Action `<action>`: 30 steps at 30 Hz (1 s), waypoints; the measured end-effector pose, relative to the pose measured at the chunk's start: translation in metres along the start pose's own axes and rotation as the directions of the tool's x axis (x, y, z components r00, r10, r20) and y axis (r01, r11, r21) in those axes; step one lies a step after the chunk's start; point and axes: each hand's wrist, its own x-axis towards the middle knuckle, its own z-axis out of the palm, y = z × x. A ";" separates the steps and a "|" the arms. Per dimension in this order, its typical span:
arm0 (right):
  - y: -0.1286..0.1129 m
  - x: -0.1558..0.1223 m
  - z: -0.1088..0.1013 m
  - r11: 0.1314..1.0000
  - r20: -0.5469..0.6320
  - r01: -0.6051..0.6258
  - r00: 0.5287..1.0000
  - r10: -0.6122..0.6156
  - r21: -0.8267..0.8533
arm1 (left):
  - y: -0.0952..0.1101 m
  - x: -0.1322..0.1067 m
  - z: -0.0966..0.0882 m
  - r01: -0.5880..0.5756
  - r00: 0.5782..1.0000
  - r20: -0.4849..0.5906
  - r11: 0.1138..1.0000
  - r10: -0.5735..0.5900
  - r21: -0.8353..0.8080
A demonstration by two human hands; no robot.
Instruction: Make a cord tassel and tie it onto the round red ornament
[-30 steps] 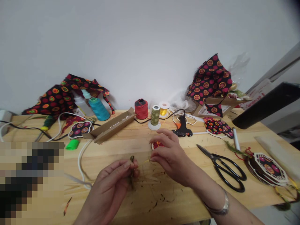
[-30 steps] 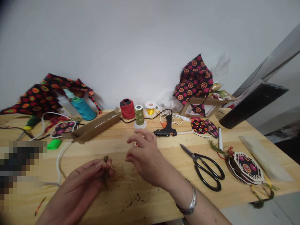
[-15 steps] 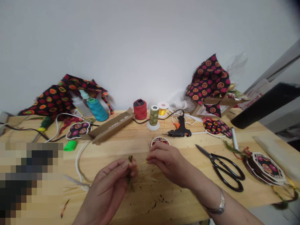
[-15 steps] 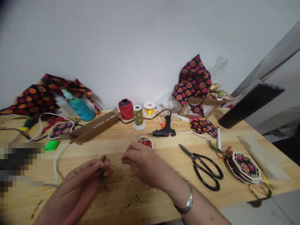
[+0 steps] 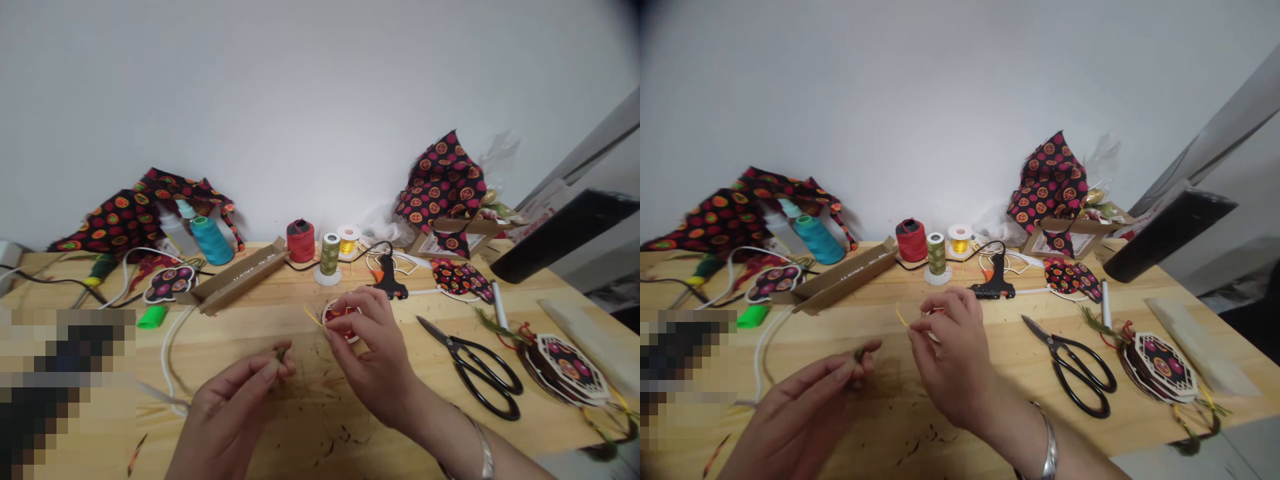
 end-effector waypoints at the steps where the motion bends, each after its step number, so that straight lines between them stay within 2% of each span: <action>1: -0.002 -0.001 0.000 1.000 0.007 0.011 1.000 -0.011 -0.014 | 0.000 0.000 0.001 -0.013 1.000 0.015 1.000 0.013 -0.001; 10: -0.013 -0.022 0.007 0.989 0.092 0.082 0.993 -0.071 -0.119 | 0.002 0.004 0.020 0.010 0.997 0.075 0.987 0.002 -0.161; 15: -0.013 -0.029 0.008 0.981 0.055 0.111 0.993 -0.103 -0.160 | -0.001 0.006 0.022 0.015 0.995 0.097 0.988 0.001 -0.157; 18: -0.010 -0.033 0.001 0.988 0.048 0.022 0.999 -0.015 -0.154 | -0.004 0.007 0.018 0.028 0.996 0.087 0.990 -0.016 -0.142; 20: -0.007 -0.036 -0.005 0.984 0.110 -0.151 0.981 0.161 -0.092 | -0.005 0.007 0.016 0.044 0.996 0.087 0.991 -0.033 -0.129; 21: -0.005 -0.038 -0.007 0.962 0.181 -0.270 0.945 0.274 -0.044 | -0.005 0.007 0.015 0.056 0.995 0.092 0.991 -0.045 -0.120; 22: -0.004 -0.039 -0.009 0.916 0.281 -0.400 0.880 0.382 0.009 | -0.005 0.007 0.014 0.068 0.993 0.100 0.991 -0.057 -0.111; 24: -0.002 -0.040 -0.010 0.754 0.497 -0.651 0.684 0.534 0.087 | -0.004 0.007 0.014 0.084 0.991 0.117 0.991 -0.072 -0.101; 26: -0.002 -0.036 -0.008 0.520 0.636 -0.841 0.484 0.602 0.147 | -0.003 0.007 0.015 0.093 0.987 0.137 0.991 -0.079 -0.093; 27: -0.003 -0.034 -0.007 0.389 0.671 -0.903 0.403 0.622 0.182 | -0.003 0.007 0.016 0.097 0.985 0.149 0.992 -0.083 -0.084; 28: -0.004 -0.030 -0.005 0.263 0.694 -0.939 0.341 0.635 0.221 | -0.002 0.007 0.016 0.101 0.982 0.165 0.992 -0.087 -0.074; 29: -0.005 -0.027 -0.004 0.157 0.710 -0.953 0.299 0.638 0.260 | -0.003 0.006 0.016 0.106 0.979 0.183 0.993 -0.094 -0.059; 30: -0.005 -0.023 -0.003 0.078 0.726 -0.952 0.278 0.629 0.296 | -0.003 0.006 0.015 0.110 0.974 0.205 0.993 -0.099 -0.043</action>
